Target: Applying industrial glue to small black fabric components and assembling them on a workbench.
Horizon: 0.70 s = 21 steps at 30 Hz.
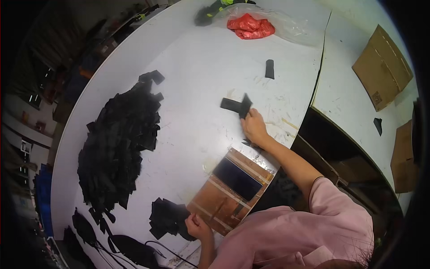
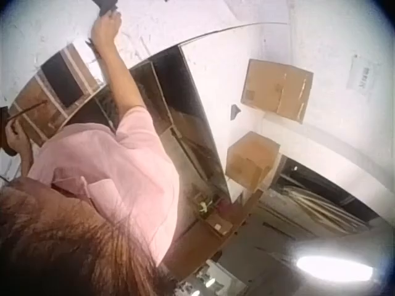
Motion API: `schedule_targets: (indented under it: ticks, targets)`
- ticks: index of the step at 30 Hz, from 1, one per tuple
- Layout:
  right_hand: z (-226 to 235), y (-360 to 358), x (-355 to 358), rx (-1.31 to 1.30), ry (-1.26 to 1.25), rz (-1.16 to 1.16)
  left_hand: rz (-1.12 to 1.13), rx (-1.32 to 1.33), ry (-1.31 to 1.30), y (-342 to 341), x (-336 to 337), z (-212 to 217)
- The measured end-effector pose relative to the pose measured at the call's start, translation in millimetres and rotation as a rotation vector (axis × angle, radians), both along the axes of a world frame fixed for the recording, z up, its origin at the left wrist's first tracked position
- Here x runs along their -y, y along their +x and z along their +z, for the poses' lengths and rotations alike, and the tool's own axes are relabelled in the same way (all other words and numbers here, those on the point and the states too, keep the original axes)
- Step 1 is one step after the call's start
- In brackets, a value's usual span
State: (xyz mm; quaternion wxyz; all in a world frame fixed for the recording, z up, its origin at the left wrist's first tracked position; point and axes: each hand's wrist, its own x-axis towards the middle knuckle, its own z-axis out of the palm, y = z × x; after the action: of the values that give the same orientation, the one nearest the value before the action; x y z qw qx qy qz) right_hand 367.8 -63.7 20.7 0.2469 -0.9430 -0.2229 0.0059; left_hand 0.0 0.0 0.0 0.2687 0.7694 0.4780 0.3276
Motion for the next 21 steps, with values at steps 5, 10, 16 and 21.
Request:
schedule_targets:
  ticks: [5,10,16,21]
  targets:
    - [-9,66,18,0.254,0.351,-0.067,0.016,0.043,0.027,7,5,1]
    - [-40,175,63,0.504,0.284,-0.242,0.016,-0.004,-0.029,9,3,-2]
    - [-60,173,-5,0.451,0.099,-0.047,-0.010,-0.076,0.087,-1,0,0]
    - [-68,123,-60,0.254,0.205,0.295,-0.044,-0.100,0.120,11,-9,11]
